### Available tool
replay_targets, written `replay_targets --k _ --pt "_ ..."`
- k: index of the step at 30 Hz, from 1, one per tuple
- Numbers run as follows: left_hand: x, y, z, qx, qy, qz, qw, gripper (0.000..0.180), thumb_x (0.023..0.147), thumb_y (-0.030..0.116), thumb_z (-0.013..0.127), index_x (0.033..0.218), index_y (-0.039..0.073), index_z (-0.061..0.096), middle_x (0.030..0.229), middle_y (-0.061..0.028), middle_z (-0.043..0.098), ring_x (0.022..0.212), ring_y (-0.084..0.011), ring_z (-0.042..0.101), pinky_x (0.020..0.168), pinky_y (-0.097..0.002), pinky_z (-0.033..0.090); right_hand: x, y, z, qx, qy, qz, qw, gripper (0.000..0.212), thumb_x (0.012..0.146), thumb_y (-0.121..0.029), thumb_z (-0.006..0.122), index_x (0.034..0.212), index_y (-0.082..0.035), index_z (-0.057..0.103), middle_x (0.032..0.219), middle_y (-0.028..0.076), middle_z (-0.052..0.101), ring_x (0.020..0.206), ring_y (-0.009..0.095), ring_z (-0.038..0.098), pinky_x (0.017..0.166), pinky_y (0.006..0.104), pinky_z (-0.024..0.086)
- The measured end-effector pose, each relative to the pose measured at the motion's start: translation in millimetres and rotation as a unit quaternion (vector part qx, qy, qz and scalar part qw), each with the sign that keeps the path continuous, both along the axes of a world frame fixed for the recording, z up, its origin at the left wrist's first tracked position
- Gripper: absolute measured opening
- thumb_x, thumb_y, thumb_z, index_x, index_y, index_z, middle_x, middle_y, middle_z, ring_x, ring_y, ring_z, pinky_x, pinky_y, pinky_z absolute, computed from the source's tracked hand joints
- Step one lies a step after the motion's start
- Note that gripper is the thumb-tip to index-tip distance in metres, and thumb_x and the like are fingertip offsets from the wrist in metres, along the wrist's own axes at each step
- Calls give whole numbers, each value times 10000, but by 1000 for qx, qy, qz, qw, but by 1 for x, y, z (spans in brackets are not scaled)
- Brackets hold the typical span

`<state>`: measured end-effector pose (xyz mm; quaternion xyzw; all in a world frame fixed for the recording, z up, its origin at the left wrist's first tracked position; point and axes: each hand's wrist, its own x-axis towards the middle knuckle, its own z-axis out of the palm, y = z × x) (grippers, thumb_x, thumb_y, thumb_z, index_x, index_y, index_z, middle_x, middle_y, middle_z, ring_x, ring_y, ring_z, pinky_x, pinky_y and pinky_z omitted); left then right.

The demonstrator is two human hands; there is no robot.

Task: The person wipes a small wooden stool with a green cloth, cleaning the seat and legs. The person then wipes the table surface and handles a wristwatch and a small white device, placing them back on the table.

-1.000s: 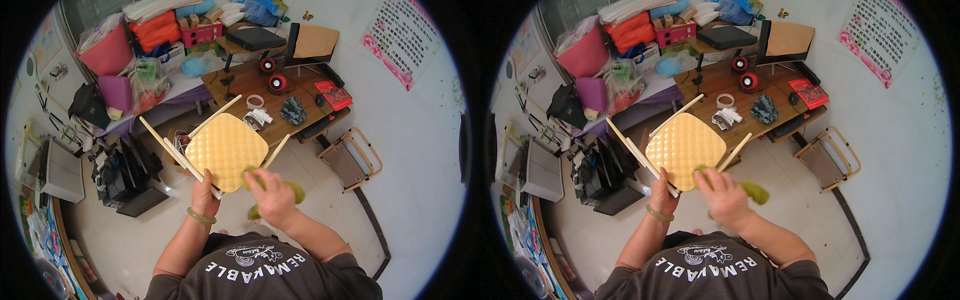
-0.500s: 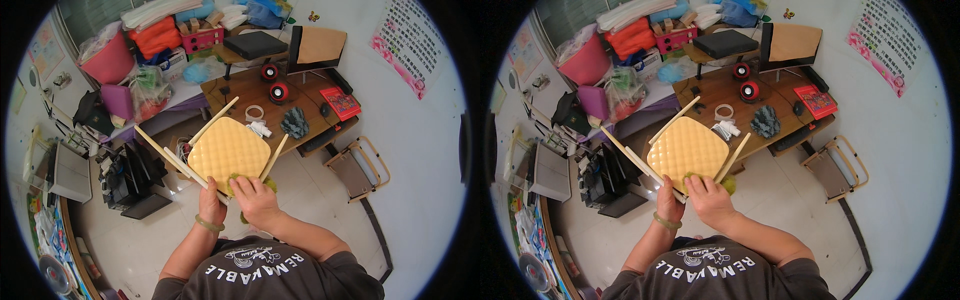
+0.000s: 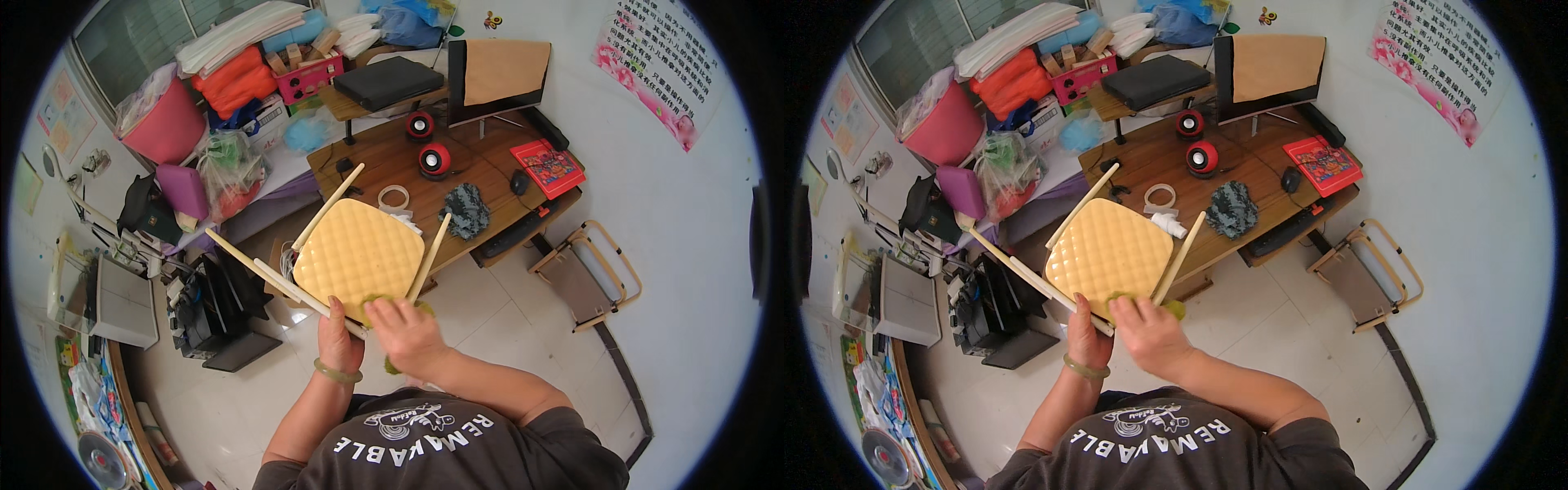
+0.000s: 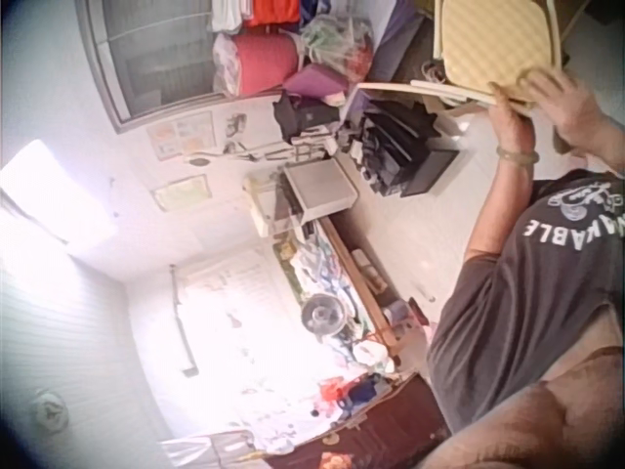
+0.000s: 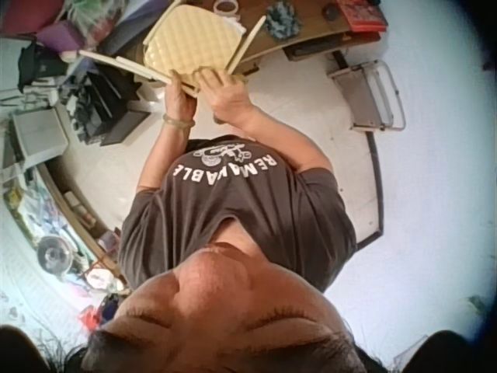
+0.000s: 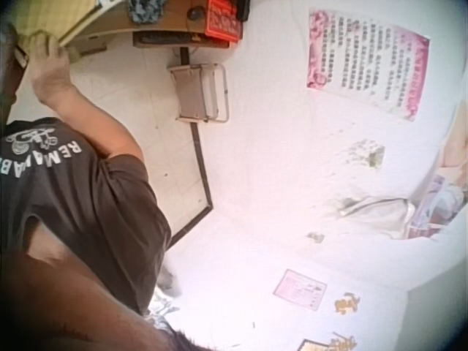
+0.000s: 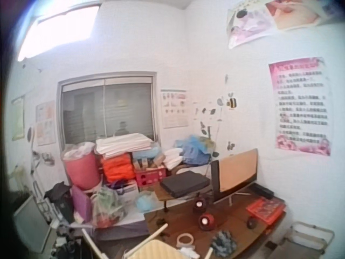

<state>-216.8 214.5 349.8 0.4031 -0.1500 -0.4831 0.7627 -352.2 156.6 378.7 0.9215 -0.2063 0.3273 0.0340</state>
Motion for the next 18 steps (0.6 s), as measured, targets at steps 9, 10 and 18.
replay_targets --k 9,10,18 --pt "-26 -28 -8 -5 10 -43 999 664 946 483 572 1375 6 400 1317 -98 539 1181 -227 539 996 -377 442 -26 -22 2 17 -15 -7 1000 426 739 -146 577 1128 9 649 1115 81 572 950 224 547 722 293 498" --pt "-29 -29 -9 1 21 -59 998 651 945 471 585 1365 6 406 1292 -88 550 1149 -212 551 974 -362 450 -25 -21 1 6 -25 2 1000 427 739 -146 577 1131 7 650 1119 79 571 951 223 546 724 294 500" --pt "-47 -52 2 -21 41 -36 998 536 1001 359 524 1378 2 393 1319 -113 539 1182 -233 546 995 -380 449 -72 -52 -4 16 -22 -83 996 410 732 -138 579 1109 -2 666 1094 70 597 956 232 559 726 295 509"
